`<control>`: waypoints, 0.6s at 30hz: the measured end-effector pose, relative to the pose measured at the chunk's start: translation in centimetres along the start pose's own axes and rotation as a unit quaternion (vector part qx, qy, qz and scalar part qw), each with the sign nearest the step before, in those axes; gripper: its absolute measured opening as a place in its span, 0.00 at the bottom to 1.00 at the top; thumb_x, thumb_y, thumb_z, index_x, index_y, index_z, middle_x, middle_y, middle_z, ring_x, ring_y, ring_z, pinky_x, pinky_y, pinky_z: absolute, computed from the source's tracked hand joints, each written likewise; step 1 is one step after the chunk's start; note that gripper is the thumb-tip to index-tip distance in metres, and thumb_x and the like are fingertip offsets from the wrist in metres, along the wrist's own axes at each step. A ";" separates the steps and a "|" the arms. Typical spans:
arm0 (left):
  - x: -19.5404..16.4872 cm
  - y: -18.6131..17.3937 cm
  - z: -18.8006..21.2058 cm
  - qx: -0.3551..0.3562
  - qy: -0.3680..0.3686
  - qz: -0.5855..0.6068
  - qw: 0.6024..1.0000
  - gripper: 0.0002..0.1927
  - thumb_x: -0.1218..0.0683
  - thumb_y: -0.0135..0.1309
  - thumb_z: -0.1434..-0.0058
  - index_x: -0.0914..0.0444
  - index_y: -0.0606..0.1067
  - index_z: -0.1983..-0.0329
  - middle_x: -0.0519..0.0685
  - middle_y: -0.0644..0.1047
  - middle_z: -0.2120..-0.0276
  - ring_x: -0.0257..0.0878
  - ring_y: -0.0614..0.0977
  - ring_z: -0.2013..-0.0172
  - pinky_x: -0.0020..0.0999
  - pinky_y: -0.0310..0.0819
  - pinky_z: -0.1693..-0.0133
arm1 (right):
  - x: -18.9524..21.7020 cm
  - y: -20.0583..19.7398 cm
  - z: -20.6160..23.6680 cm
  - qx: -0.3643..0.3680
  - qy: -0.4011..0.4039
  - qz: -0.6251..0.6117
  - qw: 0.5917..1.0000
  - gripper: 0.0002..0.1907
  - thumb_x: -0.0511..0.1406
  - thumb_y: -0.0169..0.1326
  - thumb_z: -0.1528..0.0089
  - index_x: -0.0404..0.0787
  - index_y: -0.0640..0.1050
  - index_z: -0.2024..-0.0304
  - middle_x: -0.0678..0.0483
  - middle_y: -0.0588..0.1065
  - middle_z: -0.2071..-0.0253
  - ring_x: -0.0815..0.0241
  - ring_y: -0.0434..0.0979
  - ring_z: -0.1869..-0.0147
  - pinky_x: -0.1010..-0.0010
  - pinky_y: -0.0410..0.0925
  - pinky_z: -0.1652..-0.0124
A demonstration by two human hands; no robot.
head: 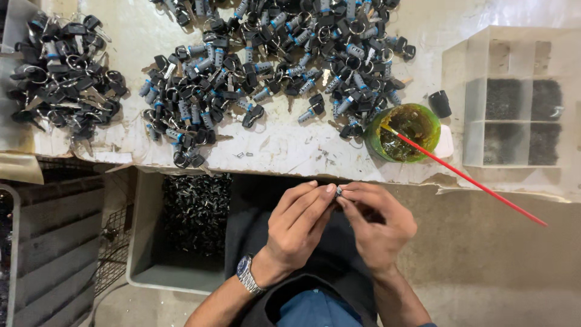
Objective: The person picks up padlocks one at a time from a large pile on the worktable, holds each in both hands, and uses a brush to apply lubricant from a green container into the lock's keyhole area. Treated padlocks are placed back on the table or into a bin, and the person continues with the next lock.
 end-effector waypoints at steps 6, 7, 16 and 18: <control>0.8 -0.3 0.0 0.015 -0.049 -0.003 0.999 0.21 0.61 0.70 0.45 0.67 0.80 0.48 0.45 0.80 0.63 0.43 0.79 0.61 0.38 0.73 0.55 | -3.3 -3.7 -1.0 -0.097 0.109 -0.102 0.984 0.06 0.29 0.61 0.33 0.33 0.78 0.55 0.46 0.77 0.63 0.69 0.73 0.68 0.79 0.64 0.70; 1.1 -0.4 0.0 0.009 -0.068 0.011 0.998 0.20 0.63 0.68 0.43 0.67 0.79 0.47 0.45 0.81 0.62 0.42 0.80 0.60 0.36 0.74 0.54 | -3.8 -4.9 -1.0 -0.145 0.144 -0.082 0.975 0.06 0.31 0.59 0.30 0.33 0.77 0.54 0.45 0.77 0.67 0.69 0.70 0.74 0.80 0.59 0.77; 1.5 0.8 -0.5 0.023 -0.142 0.047 0.988 0.18 0.66 0.63 0.41 0.68 0.78 0.46 0.52 0.82 0.58 0.45 0.81 0.55 0.34 0.78 0.52 | -0.8 -11.6 -1.4 -0.262 -0.072 -0.190 0.943 0.15 0.39 0.46 0.24 0.31 0.74 0.49 0.40 0.75 0.65 0.64 0.65 0.80 0.75 0.59 0.80; 1.4 0.2 -0.7 -0.002 -0.159 0.042 0.986 0.18 0.65 0.64 0.42 0.68 0.79 0.48 0.51 0.81 0.60 0.43 0.82 0.57 0.33 0.78 0.54 | -1.3 -12.9 -0.7 -0.293 -0.045 -0.212 0.931 0.14 0.38 0.47 0.24 0.31 0.73 0.53 0.42 0.74 0.67 0.63 0.64 0.79 0.75 0.57 0.80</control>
Point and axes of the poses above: each hand's wrist, its own z-axis away from the middle knuckle, its own y-axis out of the palm, x = y × z, the point moved 7 cm from there along -z, towards the middle knuckle
